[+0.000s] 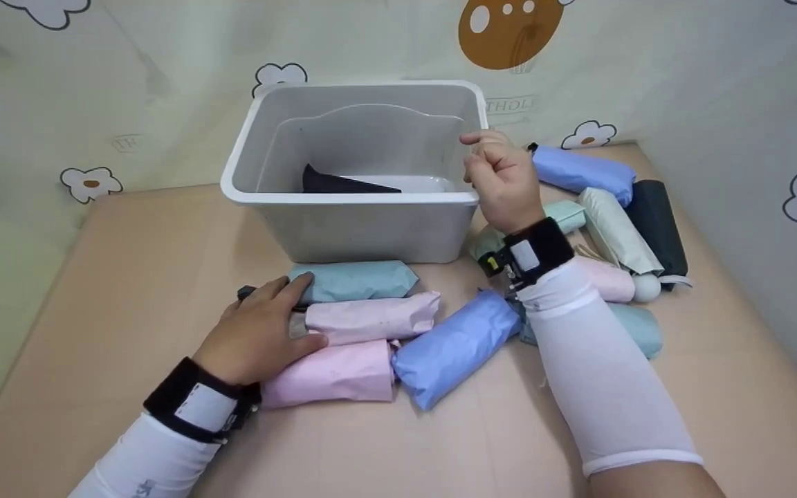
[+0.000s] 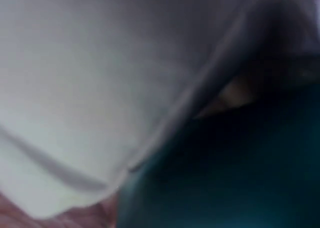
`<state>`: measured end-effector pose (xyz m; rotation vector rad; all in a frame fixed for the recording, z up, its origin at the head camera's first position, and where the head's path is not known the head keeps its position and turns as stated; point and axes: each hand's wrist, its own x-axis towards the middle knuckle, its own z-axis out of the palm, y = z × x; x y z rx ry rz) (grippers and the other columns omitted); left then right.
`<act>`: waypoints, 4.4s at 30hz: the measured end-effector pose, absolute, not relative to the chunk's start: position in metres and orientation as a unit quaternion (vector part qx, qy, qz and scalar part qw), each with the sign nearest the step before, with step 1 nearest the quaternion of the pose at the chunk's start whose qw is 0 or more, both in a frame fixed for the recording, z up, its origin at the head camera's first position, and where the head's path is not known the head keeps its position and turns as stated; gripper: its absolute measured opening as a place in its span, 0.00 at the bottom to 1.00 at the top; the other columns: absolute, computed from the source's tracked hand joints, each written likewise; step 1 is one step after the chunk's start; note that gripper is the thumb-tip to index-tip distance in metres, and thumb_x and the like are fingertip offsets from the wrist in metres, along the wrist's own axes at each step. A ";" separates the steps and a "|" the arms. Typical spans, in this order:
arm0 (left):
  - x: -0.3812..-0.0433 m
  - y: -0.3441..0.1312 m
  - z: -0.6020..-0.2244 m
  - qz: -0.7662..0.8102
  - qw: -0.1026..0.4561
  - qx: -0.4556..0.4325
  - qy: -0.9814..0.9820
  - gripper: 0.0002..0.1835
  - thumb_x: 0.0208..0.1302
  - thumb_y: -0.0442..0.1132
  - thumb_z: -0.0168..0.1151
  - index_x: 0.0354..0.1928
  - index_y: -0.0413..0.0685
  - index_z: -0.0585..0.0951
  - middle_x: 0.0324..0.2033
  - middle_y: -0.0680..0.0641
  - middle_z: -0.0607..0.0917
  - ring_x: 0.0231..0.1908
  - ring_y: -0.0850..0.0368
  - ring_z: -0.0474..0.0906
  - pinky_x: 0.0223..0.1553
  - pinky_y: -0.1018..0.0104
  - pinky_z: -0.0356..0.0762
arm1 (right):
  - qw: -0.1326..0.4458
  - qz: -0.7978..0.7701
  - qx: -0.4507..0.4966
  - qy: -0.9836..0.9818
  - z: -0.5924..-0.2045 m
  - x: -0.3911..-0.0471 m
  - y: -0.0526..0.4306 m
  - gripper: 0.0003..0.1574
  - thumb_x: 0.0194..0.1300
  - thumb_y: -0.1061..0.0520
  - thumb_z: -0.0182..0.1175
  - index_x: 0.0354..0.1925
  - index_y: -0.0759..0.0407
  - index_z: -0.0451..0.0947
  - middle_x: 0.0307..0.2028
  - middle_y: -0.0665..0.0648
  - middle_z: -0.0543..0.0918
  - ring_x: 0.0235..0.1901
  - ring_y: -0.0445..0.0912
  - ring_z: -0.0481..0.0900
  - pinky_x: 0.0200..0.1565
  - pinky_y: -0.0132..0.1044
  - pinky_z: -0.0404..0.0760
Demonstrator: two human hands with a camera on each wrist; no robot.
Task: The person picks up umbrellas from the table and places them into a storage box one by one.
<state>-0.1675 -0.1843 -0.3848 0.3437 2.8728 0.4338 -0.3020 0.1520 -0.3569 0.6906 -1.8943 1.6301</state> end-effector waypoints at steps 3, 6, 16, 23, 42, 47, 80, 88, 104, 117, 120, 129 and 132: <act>-0.168 -0.185 -0.385 0.152 0.110 0.113 0.976 0.50 0.63 0.60 0.70 0.82 0.51 0.61 0.77 0.31 0.66 0.77 0.31 0.62 0.71 0.23 0.57 | 0.272 0.602 0.255 -0.706 -0.357 -0.302 0.152 0.22 0.65 0.72 0.51 0.14 0.67 0.69 0.17 0.52 0.70 0.54 0.51 0.83 0.66 0.45 0.75; -0.167 -0.185 -0.384 0.155 0.107 0.115 0.975 0.50 0.63 0.60 0.71 0.82 0.51 0.61 0.77 0.32 0.67 0.77 0.31 0.63 0.70 0.23 0.58 | 0.271 0.602 0.257 -0.706 -0.357 -0.301 0.152 0.21 0.65 0.72 0.51 0.14 0.72 0.68 0.18 0.47 0.71 0.55 0.55 0.83 0.66 0.45 0.75; -0.168 -0.186 -0.383 0.158 0.096 0.124 0.975 0.50 0.63 0.57 0.73 0.82 0.48 0.62 0.75 0.33 0.71 0.74 0.31 0.67 0.70 0.28 0.65 | 0.272 0.599 0.253 -0.709 -0.357 -0.301 0.152 0.20 0.65 0.71 0.51 0.15 0.74 0.68 0.19 0.45 0.72 0.55 0.49 0.83 0.66 0.44 0.75; -0.167 -0.187 -0.383 0.162 0.093 0.124 0.974 0.50 0.62 0.56 0.73 0.81 0.50 0.62 0.73 0.35 0.73 0.72 0.31 0.71 0.68 0.31 0.68 | 0.270 0.605 0.241 -0.709 -0.356 -0.301 0.151 0.21 0.64 0.71 0.52 0.14 0.71 0.69 0.18 0.46 0.73 0.55 0.55 0.83 0.66 0.45 0.75; -0.169 -0.187 -0.382 0.167 0.108 0.114 0.973 0.52 0.61 0.58 0.74 0.82 0.49 0.61 0.72 0.32 0.73 0.71 0.28 0.69 0.69 0.32 0.68 | 0.272 0.608 0.253 -0.702 -0.356 -0.301 0.150 0.21 0.65 0.70 0.52 0.14 0.74 0.67 0.18 0.42 0.72 0.53 0.46 0.83 0.66 0.45 0.75; -0.169 -0.187 -0.381 0.169 0.107 0.119 0.973 0.52 0.61 0.58 0.74 0.82 0.49 0.61 0.71 0.32 0.74 0.71 0.29 0.70 0.68 0.33 0.69 | 0.275 0.609 0.259 -0.697 -0.357 -0.302 0.151 0.22 0.65 0.72 0.51 0.13 0.74 0.66 0.18 0.41 0.72 0.52 0.45 0.83 0.65 0.45 0.75; -0.168 -0.188 -0.385 0.178 0.096 0.133 0.970 0.51 0.62 0.57 0.74 0.81 0.48 0.62 0.69 0.31 0.76 0.69 0.30 0.71 0.69 0.36 0.69 | 0.278 0.622 0.257 -0.686 -0.358 -0.302 0.148 0.23 0.65 0.73 0.50 0.13 0.75 0.65 0.17 0.42 0.73 0.50 0.45 0.83 0.65 0.45 0.75; -0.168 -0.188 -0.385 0.176 0.091 0.133 0.971 0.51 0.62 0.57 0.74 0.81 0.48 0.62 0.67 0.30 0.76 0.68 0.30 0.72 0.68 0.35 0.70 | 0.275 0.629 0.245 -0.684 -0.356 -0.299 0.147 0.22 0.66 0.72 0.50 0.14 0.76 0.65 0.17 0.45 0.73 0.52 0.46 0.82 0.66 0.45 0.73; -0.168 -0.190 -0.390 0.180 0.081 0.140 0.970 0.50 0.63 0.57 0.73 0.81 0.48 0.62 0.65 0.30 0.78 0.65 0.30 0.74 0.65 0.35 0.71 | 0.284 0.620 0.248 -0.688 -0.359 -0.303 0.148 0.23 0.66 0.71 0.50 0.14 0.76 0.65 0.16 0.61 0.72 0.52 0.46 0.83 0.66 0.45 0.73; -0.172 -0.187 -0.393 0.163 0.069 0.151 0.973 0.50 0.60 0.56 0.75 0.80 0.47 0.64 0.61 0.30 0.80 0.61 0.31 0.77 0.61 0.35 0.73 | 0.289 0.616 0.263 -0.684 -0.360 -0.304 0.149 0.23 0.66 0.72 0.49 0.14 0.76 0.64 0.18 0.42 0.72 0.51 0.45 0.83 0.65 0.45 0.74; -0.174 -0.186 -0.393 0.152 0.064 0.155 0.974 0.51 0.58 0.55 0.76 0.80 0.47 0.64 0.58 0.31 0.81 0.59 0.33 0.78 0.59 0.34 0.73 | 0.288 0.618 0.262 -0.683 -0.359 -0.303 0.149 0.23 0.66 0.72 0.49 0.14 0.76 0.64 0.18 0.42 0.72 0.51 0.45 0.83 0.65 0.45 0.74; -0.176 -0.184 -0.391 0.135 0.069 0.153 0.977 0.51 0.57 0.51 0.77 0.81 0.49 0.63 0.53 0.33 0.82 0.55 0.35 0.79 0.55 0.36 0.74 | 0.284 0.625 0.252 -0.682 -0.357 -0.300 0.147 0.23 0.66 0.72 0.50 0.14 0.75 0.64 0.18 0.45 0.73 0.51 0.45 0.83 0.66 0.45 0.74; -0.177 -0.183 -0.390 0.133 0.072 0.151 0.977 0.51 0.57 0.49 0.76 0.81 0.49 0.63 0.53 0.34 0.82 0.54 0.36 0.79 0.54 0.36 0.74 | 0.282 0.624 0.249 -0.685 -0.358 -0.301 0.147 0.23 0.66 0.72 0.50 0.14 0.76 0.65 0.18 0.44 0.73 0.51 0.46 0.83 0.66 0.45 0.74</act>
